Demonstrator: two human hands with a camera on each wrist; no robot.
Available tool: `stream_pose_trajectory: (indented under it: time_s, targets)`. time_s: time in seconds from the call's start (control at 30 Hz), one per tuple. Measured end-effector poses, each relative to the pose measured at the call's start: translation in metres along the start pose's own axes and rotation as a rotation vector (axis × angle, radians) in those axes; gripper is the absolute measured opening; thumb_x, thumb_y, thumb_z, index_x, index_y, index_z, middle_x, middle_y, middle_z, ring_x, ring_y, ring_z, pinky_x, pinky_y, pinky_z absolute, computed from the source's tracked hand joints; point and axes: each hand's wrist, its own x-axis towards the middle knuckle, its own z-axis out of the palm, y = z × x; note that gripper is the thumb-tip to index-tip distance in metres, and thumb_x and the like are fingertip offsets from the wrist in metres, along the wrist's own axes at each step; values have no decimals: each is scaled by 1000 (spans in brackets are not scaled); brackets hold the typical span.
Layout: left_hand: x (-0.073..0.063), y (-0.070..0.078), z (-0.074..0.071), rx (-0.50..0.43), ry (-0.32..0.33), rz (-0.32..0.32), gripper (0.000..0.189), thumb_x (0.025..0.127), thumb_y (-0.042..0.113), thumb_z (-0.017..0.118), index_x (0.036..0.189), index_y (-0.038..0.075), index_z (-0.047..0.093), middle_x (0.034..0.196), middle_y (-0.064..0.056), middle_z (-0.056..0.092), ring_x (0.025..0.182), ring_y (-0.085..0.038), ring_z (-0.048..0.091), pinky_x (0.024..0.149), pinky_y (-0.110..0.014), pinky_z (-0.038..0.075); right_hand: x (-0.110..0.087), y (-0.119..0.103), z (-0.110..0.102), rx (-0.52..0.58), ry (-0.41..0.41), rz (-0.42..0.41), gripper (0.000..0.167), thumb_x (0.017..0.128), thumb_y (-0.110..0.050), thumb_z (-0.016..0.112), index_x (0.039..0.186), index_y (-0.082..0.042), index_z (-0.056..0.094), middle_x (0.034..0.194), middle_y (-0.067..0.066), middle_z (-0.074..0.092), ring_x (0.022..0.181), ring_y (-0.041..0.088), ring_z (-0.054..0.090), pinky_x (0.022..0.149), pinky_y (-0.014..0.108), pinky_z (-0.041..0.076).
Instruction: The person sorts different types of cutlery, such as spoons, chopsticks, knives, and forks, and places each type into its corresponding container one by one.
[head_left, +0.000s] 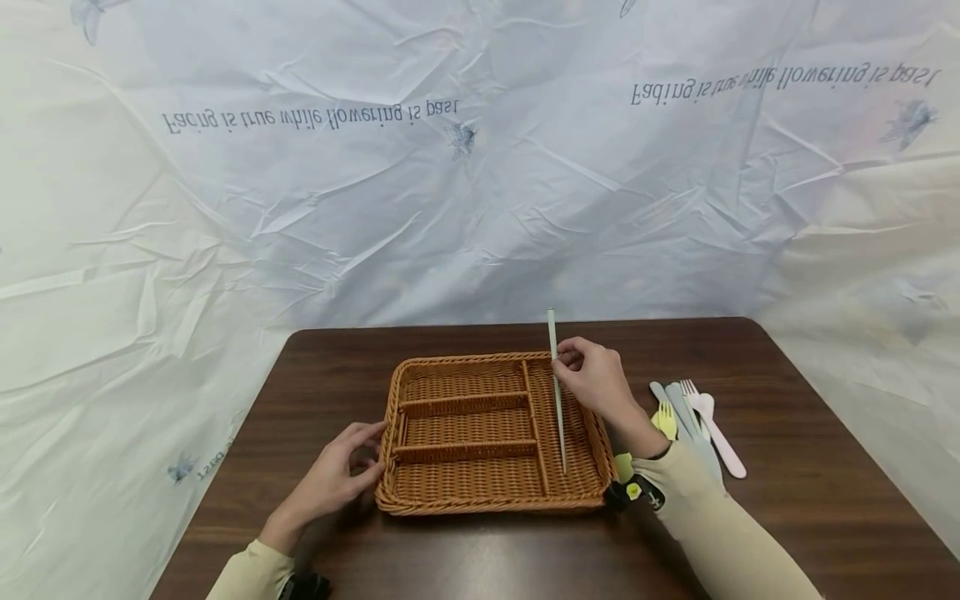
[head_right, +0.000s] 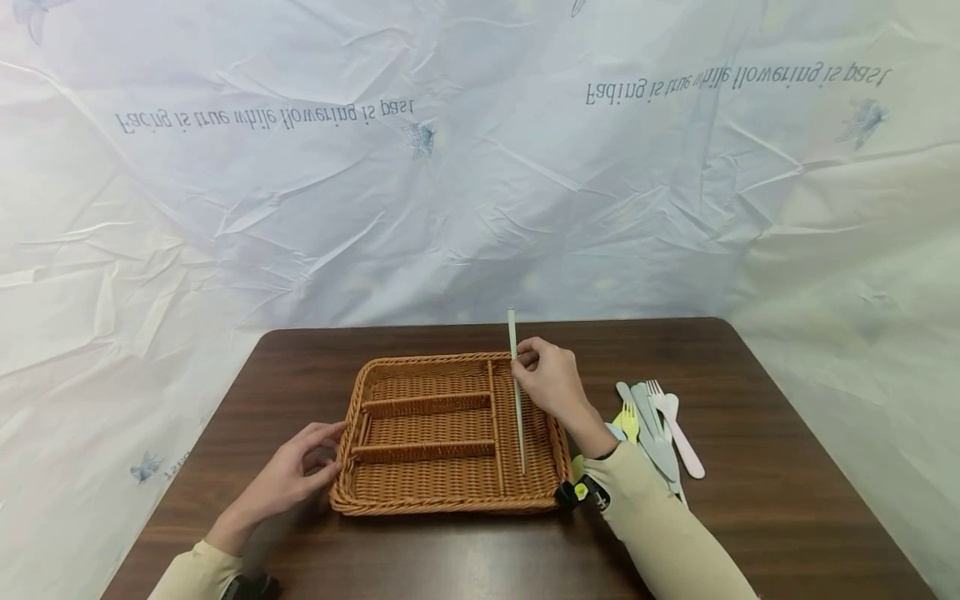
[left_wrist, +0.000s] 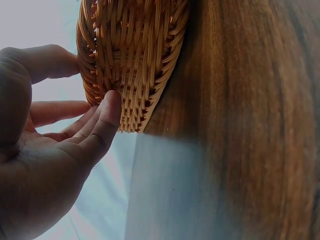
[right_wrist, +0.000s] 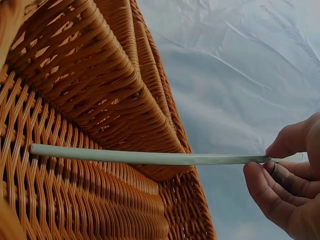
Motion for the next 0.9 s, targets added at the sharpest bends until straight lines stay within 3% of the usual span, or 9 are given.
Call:
stream_pose_trajectory:
  time_s: [0.2,0.7,0.9]
  targets:
    - [0,3,-1,-6,-11,-3,57,88,0,69,140,-3,47,121,-14,54,101,-23,60,73,-24,54,2,1,3,-5,-5,7,21,93,-20,64,109,-6,68,90,7,70,78,19,67,63,33,53]
    - [1,0,-2,-20,-13,-5,59,87,0,70,141,-4,46,122,-14,53,101,-25,59,72,-25,54,1,-4,11,10,-106,58,26,94,-22,65,113,-5,67,90,5,71,70,11,65,59,29,51]
    - [3,0,-4,-30,-21,-13,58,88,1,70,141,-1,47,122,-14,53,101,-24,59,73,-25,54,2,-5,11,5,-126,62,35,94,-26,65,118,-1,66,94,8,72,72,13,67,60,30,53]
